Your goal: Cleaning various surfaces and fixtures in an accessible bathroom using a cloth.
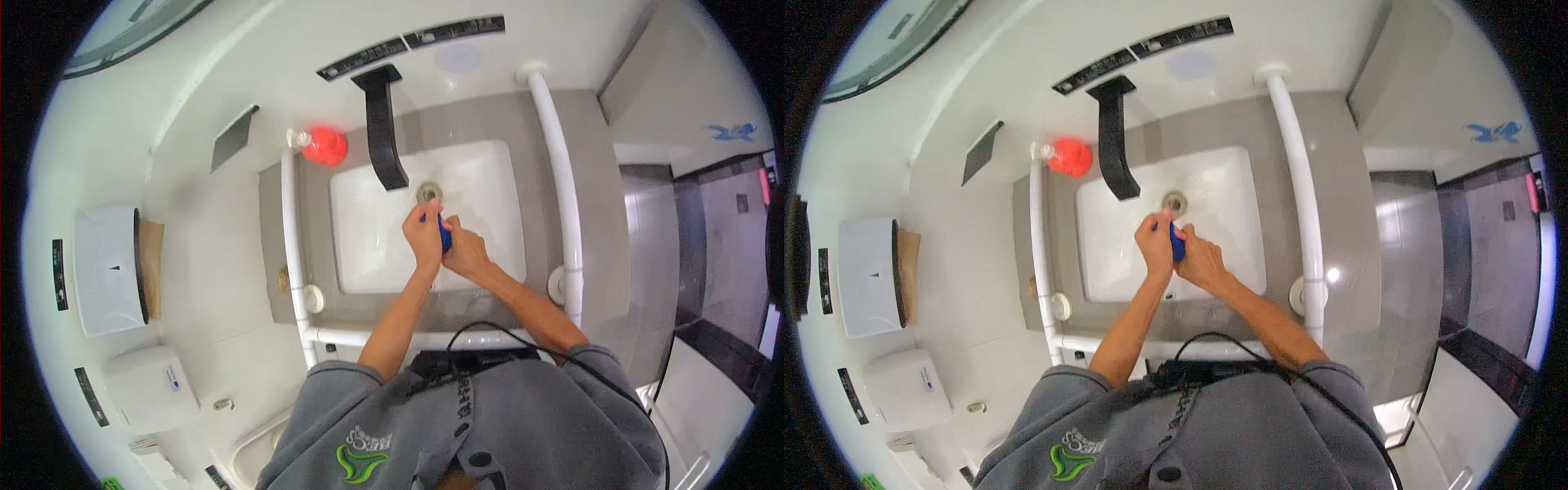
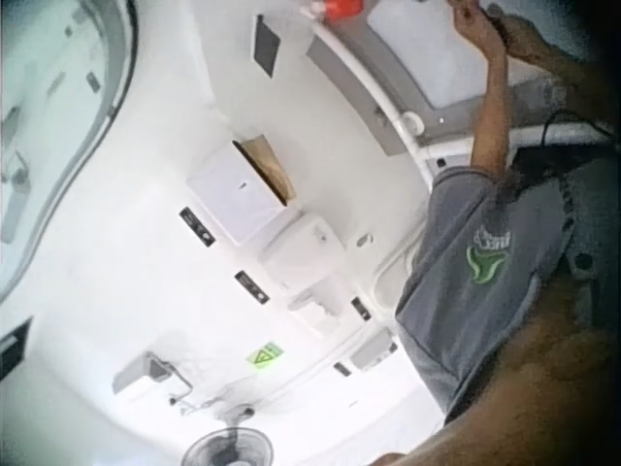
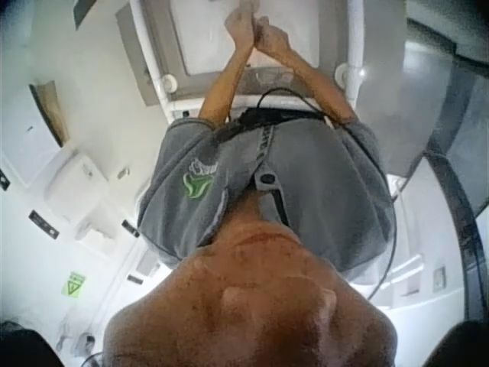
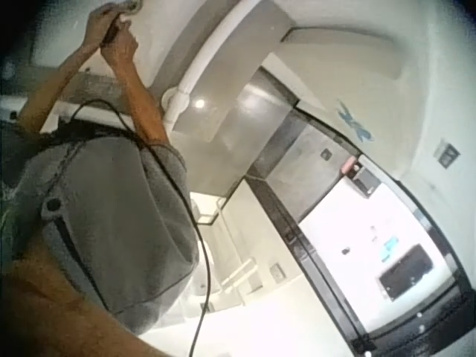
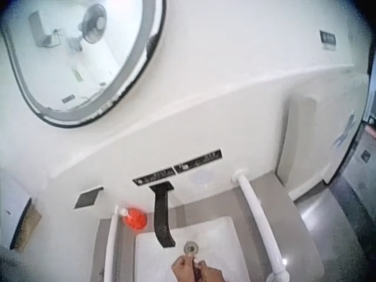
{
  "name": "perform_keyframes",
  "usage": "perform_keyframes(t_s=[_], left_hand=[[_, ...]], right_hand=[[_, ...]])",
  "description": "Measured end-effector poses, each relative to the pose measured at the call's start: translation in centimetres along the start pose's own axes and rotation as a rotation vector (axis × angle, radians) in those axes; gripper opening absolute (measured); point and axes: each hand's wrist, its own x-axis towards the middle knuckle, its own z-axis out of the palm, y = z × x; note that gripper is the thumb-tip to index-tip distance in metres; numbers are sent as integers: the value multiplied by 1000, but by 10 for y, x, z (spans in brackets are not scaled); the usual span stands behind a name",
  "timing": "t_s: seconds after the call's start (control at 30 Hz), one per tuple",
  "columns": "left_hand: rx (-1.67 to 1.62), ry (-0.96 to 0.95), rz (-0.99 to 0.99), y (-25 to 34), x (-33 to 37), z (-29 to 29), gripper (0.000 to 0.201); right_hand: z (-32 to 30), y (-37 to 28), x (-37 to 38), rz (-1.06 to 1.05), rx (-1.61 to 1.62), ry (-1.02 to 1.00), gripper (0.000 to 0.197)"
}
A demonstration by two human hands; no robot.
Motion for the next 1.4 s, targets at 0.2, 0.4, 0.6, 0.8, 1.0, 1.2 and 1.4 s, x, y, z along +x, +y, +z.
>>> perform_keyframes(t_s=[0.2,0.4,0.6,0.8,1.0,1.2,1.4], left_hand=[[-305,152,-347,4,-8,-16,52],[-202,25,-528,-17,-32,-77,42],[-229,-79,-554,-9,-29,-90,31],[-244,-167,-534,-14,-41,-76,26],[-254,-170,-510,-11,-50,-88,26],[-234,-45,-494,-10,-58,-95,24],[-243,-138,-370,11,-82,-111,25]], right_hand=[[-72,6,38,-238,-173,524,55],[-176,-35,128,-191,-428,936,43],[-70,-1,224,-271,-801,567,41],[-28,-15,239,-591,-722,536,28],[-35,-22,229,-653,-679,470,26],[-144,69,165,-254,-795,666,28],[-132,61,63,-233,-747,574,32]])
